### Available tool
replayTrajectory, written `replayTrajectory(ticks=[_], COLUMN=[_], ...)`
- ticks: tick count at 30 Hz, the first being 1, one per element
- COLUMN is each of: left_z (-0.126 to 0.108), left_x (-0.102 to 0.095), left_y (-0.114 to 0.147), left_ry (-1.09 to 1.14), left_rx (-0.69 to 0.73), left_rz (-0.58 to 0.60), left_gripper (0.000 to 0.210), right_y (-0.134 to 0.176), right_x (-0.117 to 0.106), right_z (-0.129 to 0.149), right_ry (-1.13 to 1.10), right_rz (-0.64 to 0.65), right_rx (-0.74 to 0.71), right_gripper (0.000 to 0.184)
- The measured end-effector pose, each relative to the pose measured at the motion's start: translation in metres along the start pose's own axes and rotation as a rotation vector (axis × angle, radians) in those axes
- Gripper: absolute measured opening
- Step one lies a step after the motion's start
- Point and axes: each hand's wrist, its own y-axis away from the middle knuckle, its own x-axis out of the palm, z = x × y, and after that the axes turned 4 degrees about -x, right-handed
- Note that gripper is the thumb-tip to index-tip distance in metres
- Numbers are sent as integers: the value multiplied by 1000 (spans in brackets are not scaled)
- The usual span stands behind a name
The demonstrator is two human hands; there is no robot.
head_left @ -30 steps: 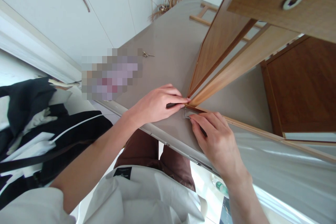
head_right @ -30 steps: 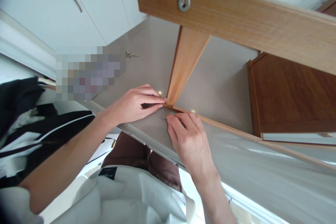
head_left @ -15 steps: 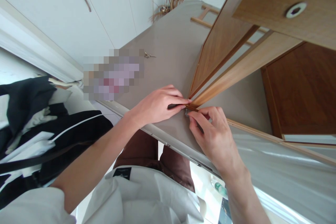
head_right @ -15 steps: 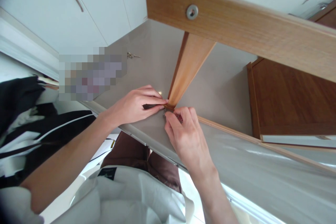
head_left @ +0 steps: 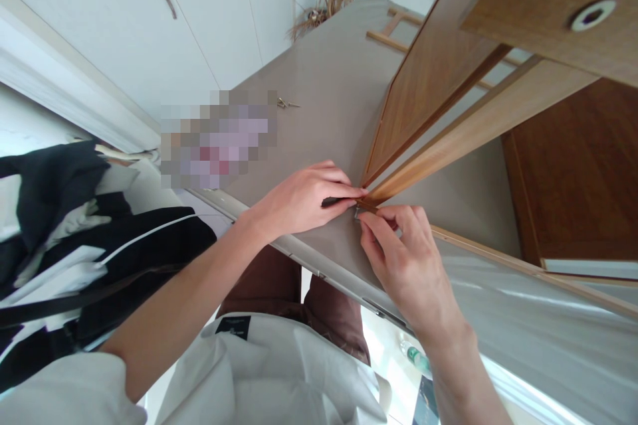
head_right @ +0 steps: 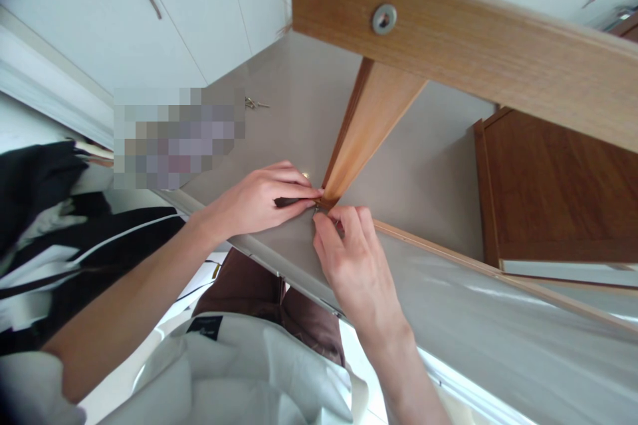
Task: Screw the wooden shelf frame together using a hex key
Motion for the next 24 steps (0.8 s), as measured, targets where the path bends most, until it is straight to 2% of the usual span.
replayTrajectory(ticks=[8,17,24], left_z=[-1,-3,-3], left_x=[-1,-1,-1], left_y=[0,-1,0], left_ry=[-6,-14,-6], left_rx=[-6,-10,-9], left_rz=[2,2,-5], left_gripper=[25,24,23], right_y=[2,5,11], right_x=[-1,1,5], right_z=[1,-2,-5], right_ry=[42,83,84], right_rz=[5,-23,-17], right_rx=[-9,25,92], right_gripper=[21,8,10])
